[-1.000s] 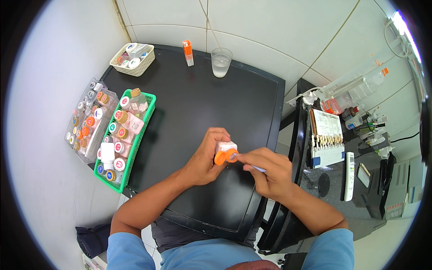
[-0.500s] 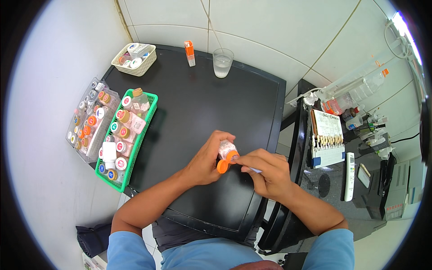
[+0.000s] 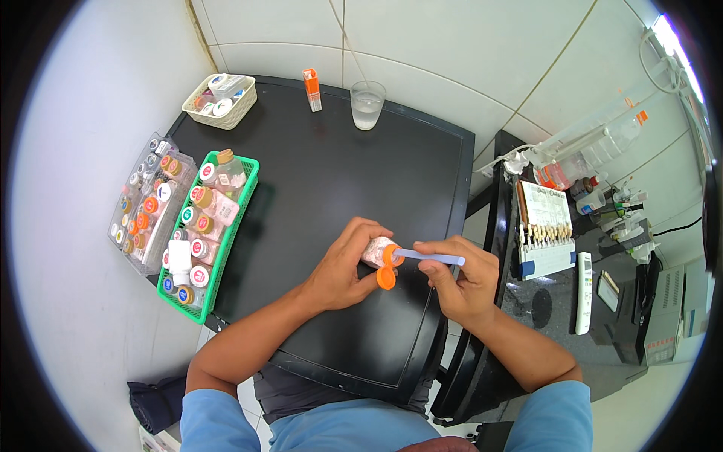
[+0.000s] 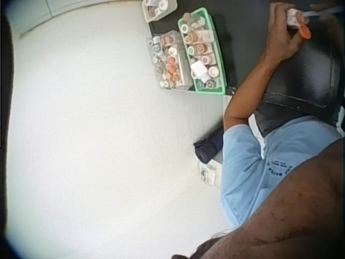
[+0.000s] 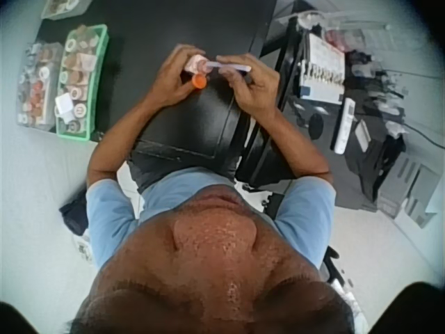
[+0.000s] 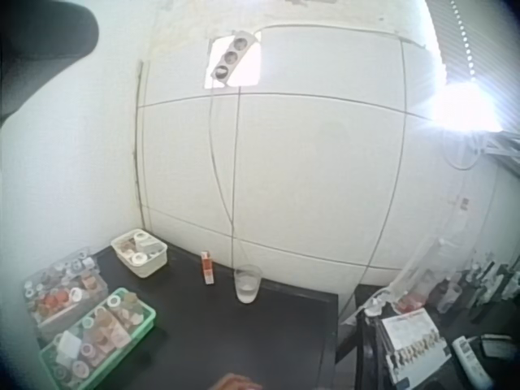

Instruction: The person applies orange and pink stains to the surfaces of white dental models using a small brush.

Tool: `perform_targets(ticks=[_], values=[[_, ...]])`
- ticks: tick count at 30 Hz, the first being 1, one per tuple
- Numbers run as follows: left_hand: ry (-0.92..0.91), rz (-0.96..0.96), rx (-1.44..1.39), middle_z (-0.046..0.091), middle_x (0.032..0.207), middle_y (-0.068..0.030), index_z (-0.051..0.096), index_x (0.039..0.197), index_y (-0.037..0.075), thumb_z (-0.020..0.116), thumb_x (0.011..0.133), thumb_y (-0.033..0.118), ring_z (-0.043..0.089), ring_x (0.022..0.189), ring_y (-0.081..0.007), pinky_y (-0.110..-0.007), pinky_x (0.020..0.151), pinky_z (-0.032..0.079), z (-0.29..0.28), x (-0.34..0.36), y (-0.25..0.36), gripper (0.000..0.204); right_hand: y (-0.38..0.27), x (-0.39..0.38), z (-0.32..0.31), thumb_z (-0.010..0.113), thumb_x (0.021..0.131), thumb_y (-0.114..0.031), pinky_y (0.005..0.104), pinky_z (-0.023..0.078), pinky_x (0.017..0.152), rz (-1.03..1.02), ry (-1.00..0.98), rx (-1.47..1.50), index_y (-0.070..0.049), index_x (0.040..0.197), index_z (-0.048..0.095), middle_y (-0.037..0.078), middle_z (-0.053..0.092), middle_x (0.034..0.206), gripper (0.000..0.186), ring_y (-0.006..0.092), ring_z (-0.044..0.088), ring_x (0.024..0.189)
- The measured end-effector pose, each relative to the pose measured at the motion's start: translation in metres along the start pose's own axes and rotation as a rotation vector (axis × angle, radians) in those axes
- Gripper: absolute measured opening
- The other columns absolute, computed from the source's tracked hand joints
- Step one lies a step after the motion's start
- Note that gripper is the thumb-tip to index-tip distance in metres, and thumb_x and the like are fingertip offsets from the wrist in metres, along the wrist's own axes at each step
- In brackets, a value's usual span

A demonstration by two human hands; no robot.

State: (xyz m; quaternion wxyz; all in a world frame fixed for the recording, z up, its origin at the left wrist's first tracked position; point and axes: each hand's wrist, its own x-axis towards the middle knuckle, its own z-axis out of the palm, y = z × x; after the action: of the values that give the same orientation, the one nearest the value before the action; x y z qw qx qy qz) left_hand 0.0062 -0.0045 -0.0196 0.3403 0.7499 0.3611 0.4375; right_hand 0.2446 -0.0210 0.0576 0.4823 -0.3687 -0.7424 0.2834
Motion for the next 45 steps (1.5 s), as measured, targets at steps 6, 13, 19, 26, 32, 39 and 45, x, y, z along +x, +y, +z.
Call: perform_targets(ticks=[6, 13, 19, 26, 32, 39, 45], values=[[0.021, -0.033, -0.019, 0.064, 0.127, -0.0132, 0.064, 0.135, 0.004, 0.094, 0.089, 0.016, 0.069, 0.111, -0.0272, -0.038, 0.095, 0.056, 0.0005, 0.0005, 0.0014, 0.057, 0.0022, -0.0010, -0.0008, 0.087, 0.098, -0.010, 0.0267, 0.048, 0.059, 0.026, -0.009, 0.010, 0.000, 0.117, 0.084, 0.009, 0.075, 0.085, 0.022, 0.0131, 0.065, 0.065], [0.028, -0.065, -0.093, 0.064, 0.126, -0.0121, 0.063, 0.130, 0.005, 0.094, 0.089, 0.012, 0.070, 0.108, -0.0249, -0.038, 0.091, 0.057, 0.0009, 0.0010, 0.0038, 0.052, 0.0000, 0.0030, -0.0015, 0.088, 0.098, -0.014, 0.0274, 0.047, 0.058, -0.106, -0.025, -0.061, -0.001, 0.118, 0.084, 0.008, 0.071, 0.080, 0.024, 0.0141, 0.063, 0.063], [0.041, -0.067, -0.080, 0.064, 0.127, -0.0118, 0.061, 0.131, 0.005, 0.094, 0.089, 0.011, 0.070, 0.109, -0.0244, -0.037, 0.091, 0.058, 0.0003, 0.0011, 0.0029, 0.053, -0.0019, 0.0027, -0.0013, 0.088, 0.098, -0.014, 0.0282, 0.047, 0.058, -0.080, -0.036, -0.007, -0.002, 0.119, 0.084, 0.008, 0.071, 0.080, 0.025, 0.0146, 0.063, 0.063], [0.035, -0.071, -0.066, 0.066, 0.128, -0.0128, 0.061, 0.140, 0.005, 0.090, 0.091, 0.008, 0.071, 0.111, -0.0248, -0.038, 0.094, 0.058, -0.0016, 0.0018, 0.0057, 0.056, -0.0017, 0.0038, -0.0029, 0.088, 0.097, -0.015, 0.0289, 0.045, 0.056, -0.114, -0.059, -0.025, -0.004, 0.121, 0.085, 0.007, 0.069, 0.077, 0.026, 0.0144, 0.061, 0.062], [0.021, -0.062, -0.051, 0.066, 0.127, -0.0123, 0.062, 0.139, 0.005, 0.086, 0.093, 0.005, 0.072, 0.109, -0.0246, -0.037, 0.094, 0.058, -0.0021, 0.0013, 0.0069, 0.051, -0.0015, 0.0032, -0.0043, 0.089, 0.096, -0.015, 0.0290, 0.043, 0.054, -0.095, -0.081, -0.009, -0.005, 0.122, 0.085, 0.006, 0.066, 0.075, 0.028, 0.0138, 0.058, 0.059], [0.013, -0.076, -0.069, 0.066, 0.126, -0.0121, 0.062, 0.137, 0.005, 0.082, 0.095, 0.004, 0.072, 0.107, -0.0247, -0.037, 0.093, 0.057, -0.0026, 0.0005, 0.0077, 0.047, -0.0024, 0.0017, -0.0025, 0.089, 0.095, -0.015, 0.0295, 0.041, 0.054, -0.075, -0.083, 0.024, -0.006, 0.123, 0.086, 0.005, 0.064, 0.073, 0.029, 0.0133, 0.056, 0.058], [-0.034, -0.129, -0.070, 0.065, 0.125, -0.0115, 0.057, 0.139, 0.006, 0.084, 0.092, 0.006, 0.070, 0.108, -0.0251, -0.038, 0.094, 0.056, -0.0040, -0.0018, 0.0040, 0.054, -0.0011, 0.0026, -0.0048, 0.088, 0.096, -0.013, 0.0283, 0.041, 0.055, -0.061, -0.095, 0.002, -0.005, 0.124, 0.085, 0.006, 0.065, 0.074, 0.029, 0.0125, 0.056, 0.059]])
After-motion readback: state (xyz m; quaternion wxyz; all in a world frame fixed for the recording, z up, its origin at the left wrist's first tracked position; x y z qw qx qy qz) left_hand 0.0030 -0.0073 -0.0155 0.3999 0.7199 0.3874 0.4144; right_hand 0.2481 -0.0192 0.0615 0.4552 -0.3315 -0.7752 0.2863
